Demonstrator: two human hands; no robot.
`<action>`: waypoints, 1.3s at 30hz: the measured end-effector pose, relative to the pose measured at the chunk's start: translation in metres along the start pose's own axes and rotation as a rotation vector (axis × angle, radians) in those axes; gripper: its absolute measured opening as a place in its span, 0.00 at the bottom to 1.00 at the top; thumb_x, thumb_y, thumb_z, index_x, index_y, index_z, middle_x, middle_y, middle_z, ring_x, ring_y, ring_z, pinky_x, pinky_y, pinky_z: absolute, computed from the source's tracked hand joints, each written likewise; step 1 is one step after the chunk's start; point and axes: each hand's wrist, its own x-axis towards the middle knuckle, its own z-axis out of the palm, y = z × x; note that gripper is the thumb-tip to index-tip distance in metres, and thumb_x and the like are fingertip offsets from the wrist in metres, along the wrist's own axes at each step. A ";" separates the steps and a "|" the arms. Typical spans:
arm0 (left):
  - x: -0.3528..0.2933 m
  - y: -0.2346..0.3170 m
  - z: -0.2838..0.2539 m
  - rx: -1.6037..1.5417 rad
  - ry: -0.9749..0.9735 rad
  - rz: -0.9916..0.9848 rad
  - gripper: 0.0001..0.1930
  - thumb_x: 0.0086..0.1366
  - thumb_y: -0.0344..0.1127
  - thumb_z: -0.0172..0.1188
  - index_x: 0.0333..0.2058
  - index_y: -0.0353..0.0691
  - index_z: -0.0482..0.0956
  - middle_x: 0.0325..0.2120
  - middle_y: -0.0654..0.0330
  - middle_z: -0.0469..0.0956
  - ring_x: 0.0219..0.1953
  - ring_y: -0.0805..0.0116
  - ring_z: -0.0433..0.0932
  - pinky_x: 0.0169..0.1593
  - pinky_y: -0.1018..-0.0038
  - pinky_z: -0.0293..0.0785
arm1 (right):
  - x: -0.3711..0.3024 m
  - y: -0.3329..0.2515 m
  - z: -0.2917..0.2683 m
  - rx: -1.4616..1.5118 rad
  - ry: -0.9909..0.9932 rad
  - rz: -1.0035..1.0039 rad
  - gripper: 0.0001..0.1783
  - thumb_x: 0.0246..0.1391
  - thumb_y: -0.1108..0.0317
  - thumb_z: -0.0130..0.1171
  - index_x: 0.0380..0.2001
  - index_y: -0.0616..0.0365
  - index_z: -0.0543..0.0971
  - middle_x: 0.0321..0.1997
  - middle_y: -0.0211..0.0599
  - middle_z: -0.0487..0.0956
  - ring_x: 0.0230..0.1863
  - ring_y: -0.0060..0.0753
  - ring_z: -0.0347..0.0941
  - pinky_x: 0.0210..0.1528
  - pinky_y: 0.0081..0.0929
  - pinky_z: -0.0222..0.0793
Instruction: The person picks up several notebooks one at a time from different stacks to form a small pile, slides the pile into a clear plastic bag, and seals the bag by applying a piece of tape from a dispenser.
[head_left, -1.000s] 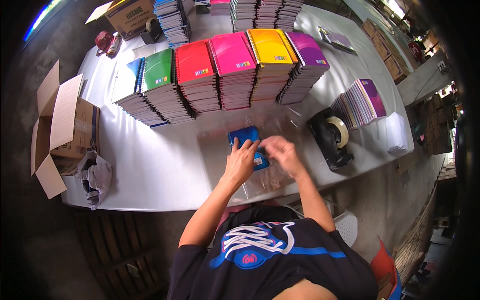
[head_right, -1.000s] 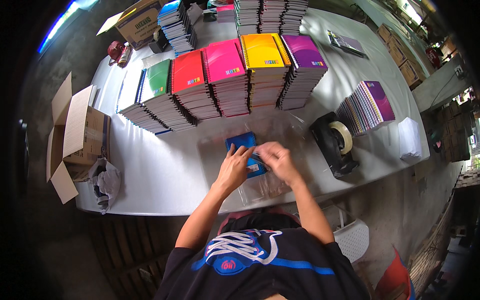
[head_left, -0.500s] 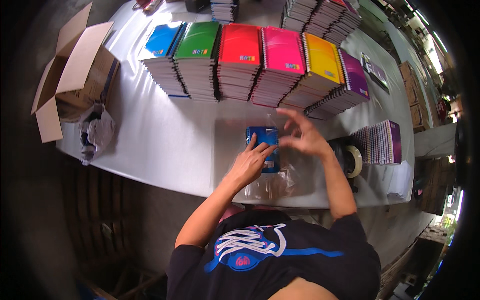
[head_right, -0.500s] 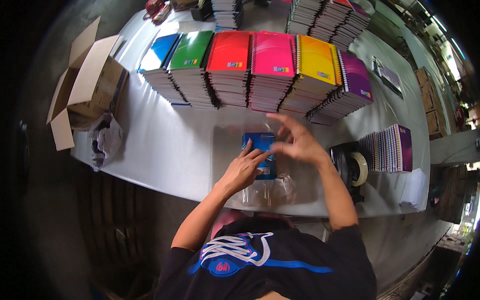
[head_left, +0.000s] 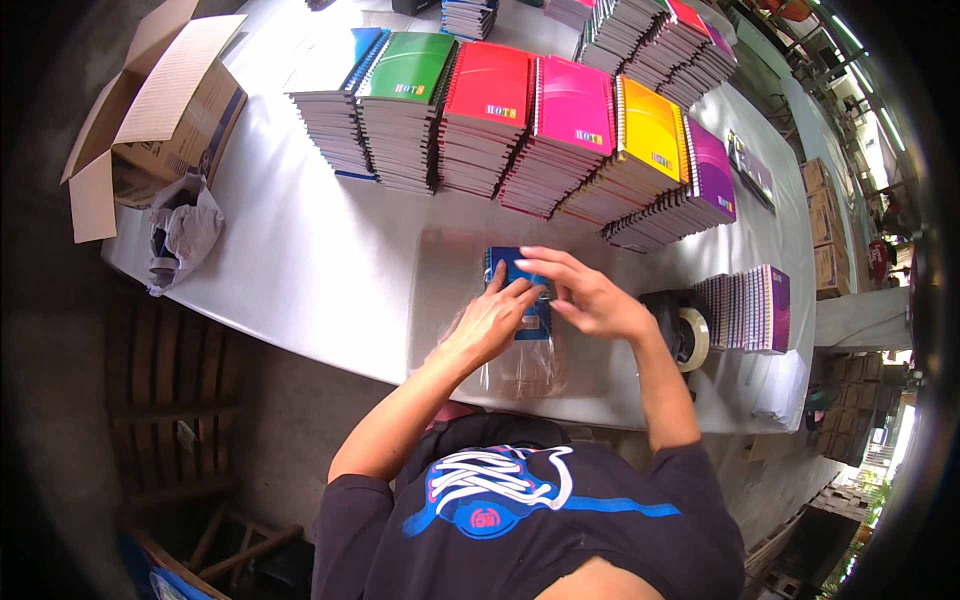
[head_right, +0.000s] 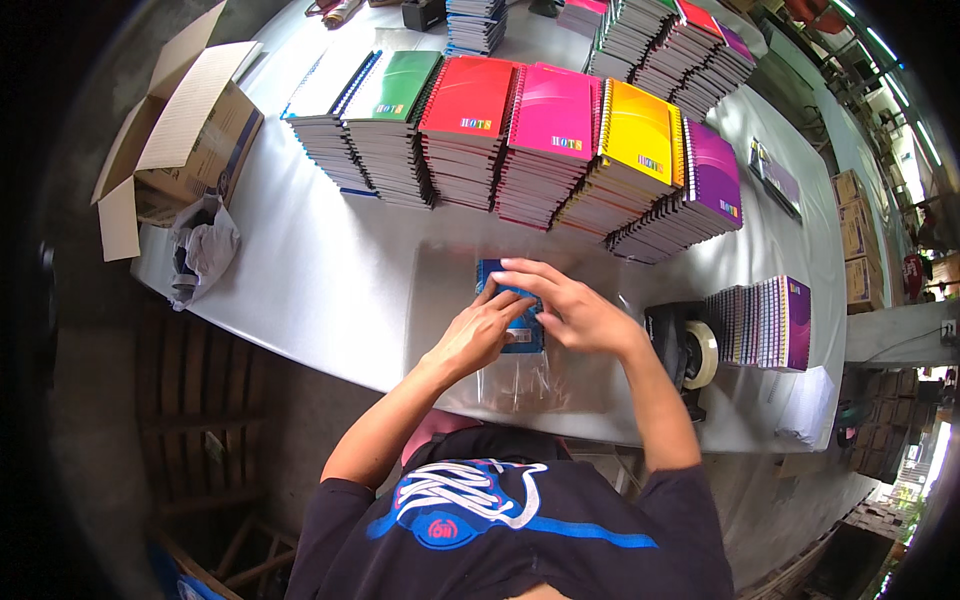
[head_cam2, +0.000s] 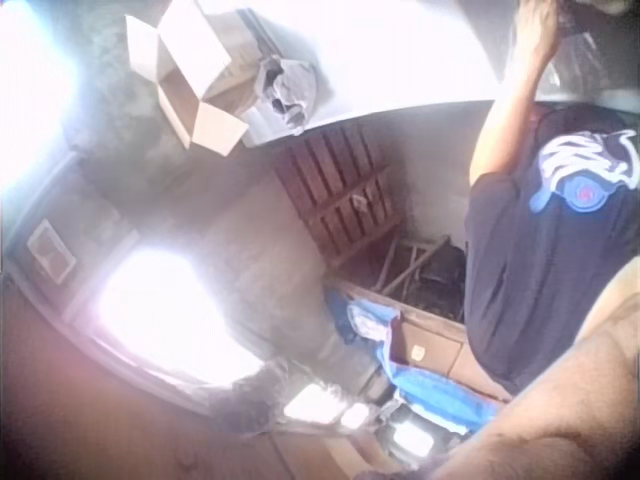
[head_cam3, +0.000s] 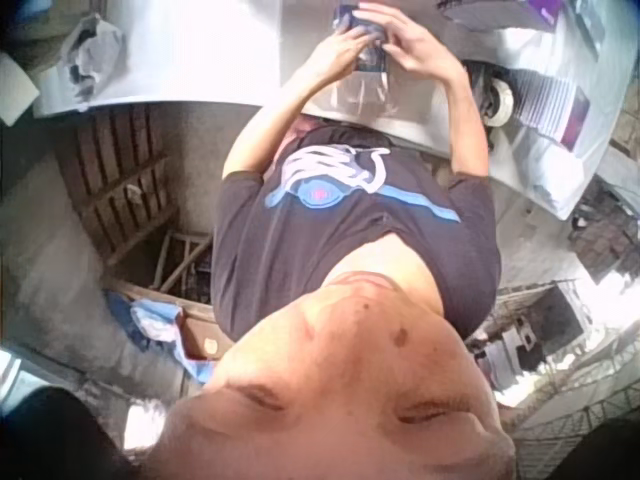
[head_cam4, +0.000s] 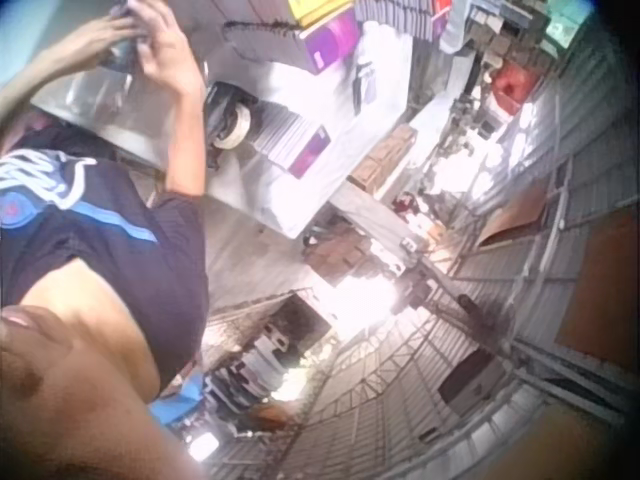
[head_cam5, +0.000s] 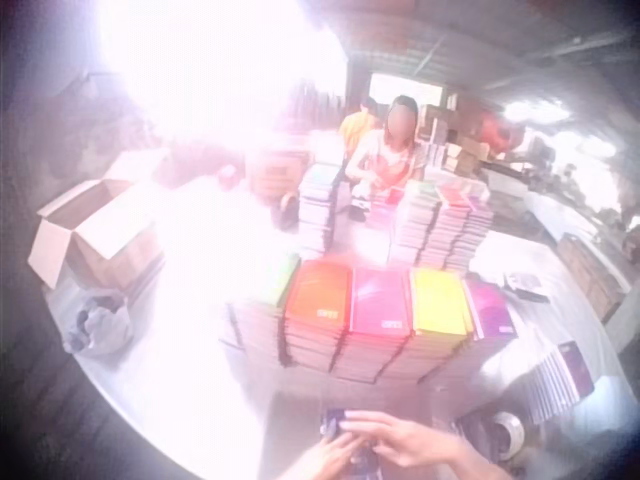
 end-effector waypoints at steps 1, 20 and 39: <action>0.000 0.004 -0.004 -0.012 -0.038 -0.028 0.24 0.51 0.21 0.54 0.50 0.41 0.71 0.51 0.57 0.69 0.59 0.45 0.63 0.50 0.59 0.76 | 0.005 0.012 -0.001 -0.067 -0.067 -0.014 0.28 0.40 0.86 0.54 0.49 0.55 0.75 0.49 0.40 0.76 0.46 0.41 0.74 0.44 0.31 0.70; 0.002 -0.003 0.010 -0.149 -0.103 -0.368 0.50 0.41 0.59 0.69 0.64 0.58 0.56 0.67 0.72 0.47 0.66 0.32 0.38 0.53 0.21 0.38 | 0.003 0.091 0.021 0.399 -0.065 0.229 0.06 0.36 0.86 0.64 0.21 0.67 0.80 0.30 0.37 0.76 0.31 0.27 0.77 0.36 0.22 0.77; 0.009 -0.019 -0.025 -0.266 -0.079 -0.420 0.30 0.45 0.52 0.70 0.51 0.67 0.76 0.67 0.47 0.38 0.54 0.45 0.68 0.51 0.53 0.69 | -0.034 0.054 0.052 -0.216 0.013 0.239 0.61 0.30 0.60 0.73 0.67 0.42 0.49 0.72 0.48 0.37 0.69 0.58 0.46 0.66 0.55 0.50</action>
